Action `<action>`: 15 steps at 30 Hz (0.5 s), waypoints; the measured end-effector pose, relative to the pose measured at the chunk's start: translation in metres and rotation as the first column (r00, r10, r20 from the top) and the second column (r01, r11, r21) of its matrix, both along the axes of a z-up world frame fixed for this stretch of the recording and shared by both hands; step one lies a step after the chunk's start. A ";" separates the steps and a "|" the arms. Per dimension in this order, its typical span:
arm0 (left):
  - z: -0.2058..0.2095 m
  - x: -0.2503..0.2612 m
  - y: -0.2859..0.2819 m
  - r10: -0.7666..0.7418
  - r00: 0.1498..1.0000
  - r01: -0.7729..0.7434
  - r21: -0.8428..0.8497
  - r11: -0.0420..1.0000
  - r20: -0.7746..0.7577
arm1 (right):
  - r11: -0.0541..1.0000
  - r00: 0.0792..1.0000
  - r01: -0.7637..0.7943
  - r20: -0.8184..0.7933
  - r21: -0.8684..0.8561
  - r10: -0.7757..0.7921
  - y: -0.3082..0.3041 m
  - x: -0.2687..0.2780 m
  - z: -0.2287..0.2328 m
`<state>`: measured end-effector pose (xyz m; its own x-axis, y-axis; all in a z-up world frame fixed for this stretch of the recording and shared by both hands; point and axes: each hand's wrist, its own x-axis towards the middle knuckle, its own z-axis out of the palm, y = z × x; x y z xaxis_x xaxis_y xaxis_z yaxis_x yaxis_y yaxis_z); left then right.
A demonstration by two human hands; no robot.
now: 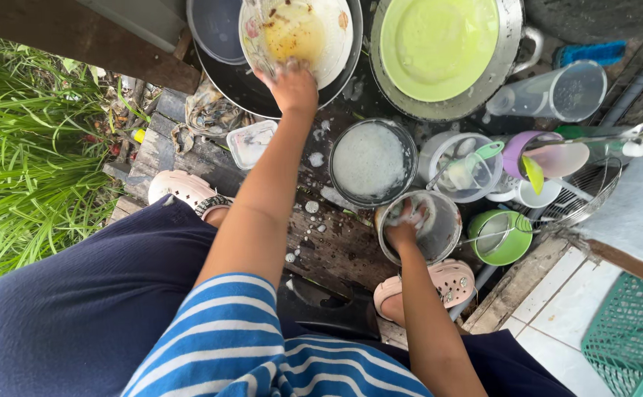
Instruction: The person washes various dishes, including plates, bowls, a pan, and a wok, using a scrub pad and soapy water in a basin.
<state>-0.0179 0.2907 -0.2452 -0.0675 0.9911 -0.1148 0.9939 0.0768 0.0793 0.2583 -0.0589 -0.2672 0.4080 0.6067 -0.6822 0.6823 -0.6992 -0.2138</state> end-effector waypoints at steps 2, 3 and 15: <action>-0.002 -0.005 0.004 -0.144 0.989 0.140 -0.164 0.976 -0.013 | 0.998 0.998 0.030 -0.056 0.059 -0.027 -0.004 0.002 0.000; -0.002 -0.007 0.010 -0.214 0.977 0.205 -0.238 0.949 -0.013 | 0.999 1.000 0.019 -0.022 0.031 -0.019 -0.003 0.000 -0.001; -0.036 -0.004 0.019 -0.587 0.786 0.472 -0.425 0.772 -0.194 | 0.998 1.000 0.002 -0.006 -0.057 -0.003 0.002 0.000 0.000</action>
<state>-0.0222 0.3098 -0.2814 0.3686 0.7773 -0.5098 0.8493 -0.5046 -0.1552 0.2587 -0.0567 -0.2672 0.4054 0.5656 -0.7181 0.6795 -0.7120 -0.1772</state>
